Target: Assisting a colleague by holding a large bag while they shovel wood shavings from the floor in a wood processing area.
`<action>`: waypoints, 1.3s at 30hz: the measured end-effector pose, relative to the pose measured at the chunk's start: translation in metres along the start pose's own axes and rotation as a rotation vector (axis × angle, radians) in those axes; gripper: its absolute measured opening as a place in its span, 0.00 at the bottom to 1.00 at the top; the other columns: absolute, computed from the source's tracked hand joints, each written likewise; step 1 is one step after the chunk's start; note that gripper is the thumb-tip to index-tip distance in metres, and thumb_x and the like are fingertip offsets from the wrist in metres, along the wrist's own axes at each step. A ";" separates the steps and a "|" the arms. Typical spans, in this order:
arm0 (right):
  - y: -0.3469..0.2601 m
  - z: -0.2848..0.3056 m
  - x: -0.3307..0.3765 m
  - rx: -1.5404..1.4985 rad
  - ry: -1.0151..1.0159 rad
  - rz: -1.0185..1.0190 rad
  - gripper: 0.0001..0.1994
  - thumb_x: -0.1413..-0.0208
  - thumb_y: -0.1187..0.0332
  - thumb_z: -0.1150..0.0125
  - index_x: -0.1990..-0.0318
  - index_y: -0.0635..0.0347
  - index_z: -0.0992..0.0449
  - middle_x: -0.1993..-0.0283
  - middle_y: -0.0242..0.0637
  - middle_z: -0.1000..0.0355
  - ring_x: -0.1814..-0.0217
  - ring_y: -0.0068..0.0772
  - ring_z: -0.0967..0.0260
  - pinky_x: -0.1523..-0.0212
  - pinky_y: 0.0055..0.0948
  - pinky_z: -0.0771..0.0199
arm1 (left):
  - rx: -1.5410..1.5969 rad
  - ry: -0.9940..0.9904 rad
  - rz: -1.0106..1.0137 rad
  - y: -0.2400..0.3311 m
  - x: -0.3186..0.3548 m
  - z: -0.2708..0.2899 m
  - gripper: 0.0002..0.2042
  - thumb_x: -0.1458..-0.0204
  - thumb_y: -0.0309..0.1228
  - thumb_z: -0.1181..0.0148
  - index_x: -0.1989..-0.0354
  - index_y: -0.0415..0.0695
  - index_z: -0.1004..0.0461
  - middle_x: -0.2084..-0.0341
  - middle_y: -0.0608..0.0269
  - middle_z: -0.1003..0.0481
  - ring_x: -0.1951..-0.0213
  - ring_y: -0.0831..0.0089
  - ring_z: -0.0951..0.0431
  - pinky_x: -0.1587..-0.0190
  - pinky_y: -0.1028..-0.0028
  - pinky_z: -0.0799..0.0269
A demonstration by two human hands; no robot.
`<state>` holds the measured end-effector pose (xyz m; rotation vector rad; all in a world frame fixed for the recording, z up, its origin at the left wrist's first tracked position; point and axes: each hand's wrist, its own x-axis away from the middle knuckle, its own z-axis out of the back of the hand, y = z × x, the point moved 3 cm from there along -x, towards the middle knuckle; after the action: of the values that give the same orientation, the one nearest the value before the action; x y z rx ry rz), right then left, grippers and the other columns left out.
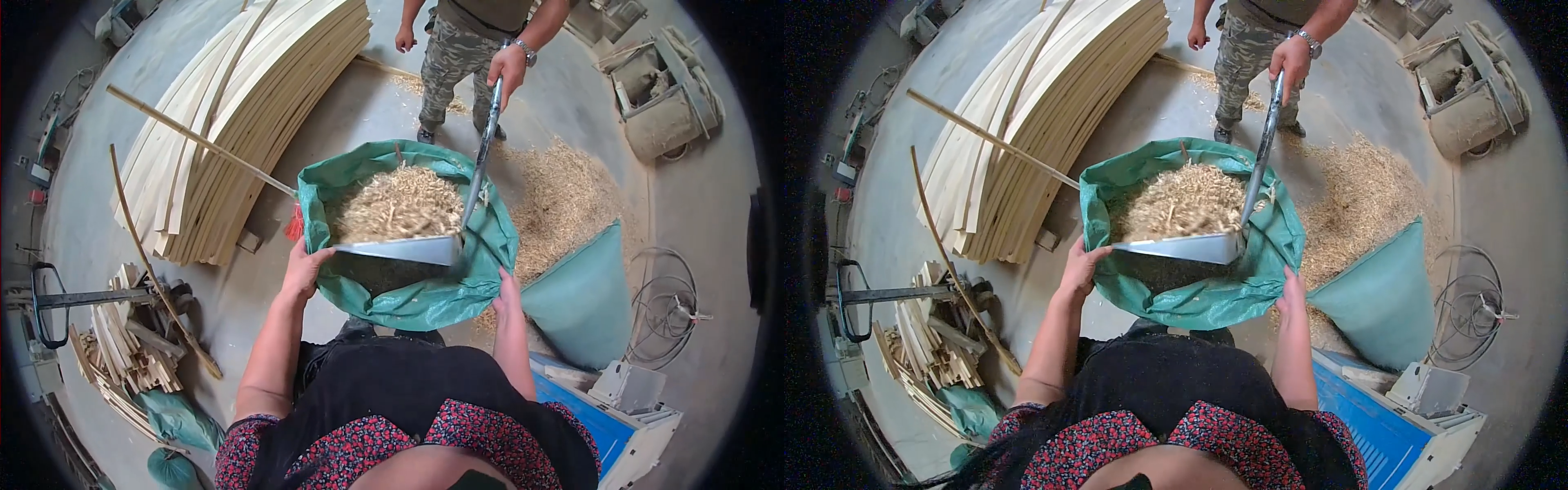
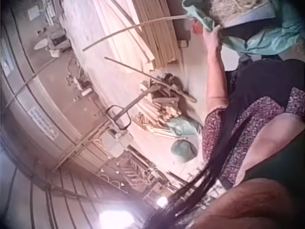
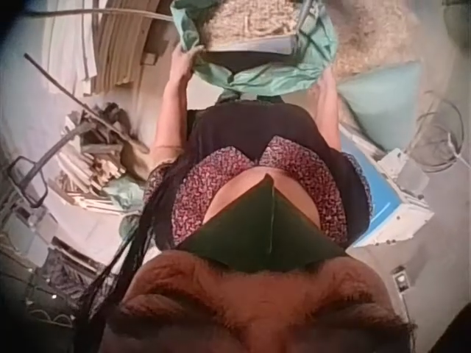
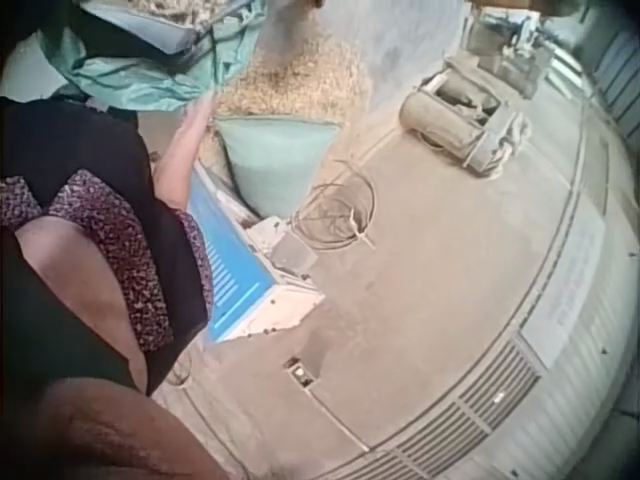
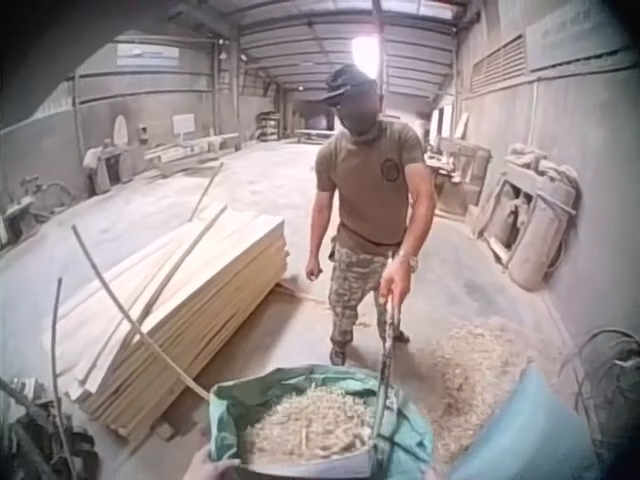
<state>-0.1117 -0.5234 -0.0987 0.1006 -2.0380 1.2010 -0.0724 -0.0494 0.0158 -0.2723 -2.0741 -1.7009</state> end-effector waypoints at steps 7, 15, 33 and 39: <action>-0.010 -0.013 0.015 0.075 0.024 0.021 0.16 0.40 0.70 0.50 0.45 0.65 0.33 0.47 0.46 0.30 0.48 0.44 0.30 0.48 0.45 0.29 | 0.049 0.043 -0.006 0.000 0.005 0.008 0.20 0.56 0.18 0.40 0.52 0.41 0.31 0.62 0.66 0.28 0.59 0.74 0.29 0.54 0.73 0.34; -0.015 -0.010 0.019 0.318 -0.118 -0.029 0.18 0.43 0.65 0.41 0.49 0.67 0.30 0.54 0.40 0.26 0.54 0.37 0.27 0.53 0.37 0.25 | 0.057 0.052 0.000 -0.003 0.011 0.009 0.19 0.56 0.19 0.40 0.53 0.41 0.31 0.64 0.67 0.28 0.61 0.75 0.29 0.56 0.73 0.34; 0.002 -0.170 0.019 0.486 -0.140 -0.027 0.19 0.49 0.63 0.38 0.52 0.61 0.26 0.60 0.40 0.26 0.60 0.36 0.29 0.58 0.38 0.28 | 0.169 0.331 -0.027 -0.030 0.031 0.123 0.12 0.39 0.31 0.53 0.50 0.39 0.32 0.59 0.59 0.26 0.60 0.68 0.25 0.57 0.68 0.27; 0.080 -0.225 0.106 0.712 -0.421 -0.208 0.16 0.51 0.65 0.37 0.58 0.68 0.25 0.62 0.37 0.26 0.59 0.28 0.32 0.56 0.32 0.31 | 0.167 0.609 0.066 -0.098 0.085 0.229 0.14 0.38 0.29 0.58 0.46 0.40 0.35 0.57 0.53 0.27 0.56 0.61 0.24 0.54 0.61 0.25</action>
<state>-0.0939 -0.2732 -0.0269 0.9494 -1.7658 1.8215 -0.2366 0.1397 -0.0656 0.2076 -1.7066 -1.3409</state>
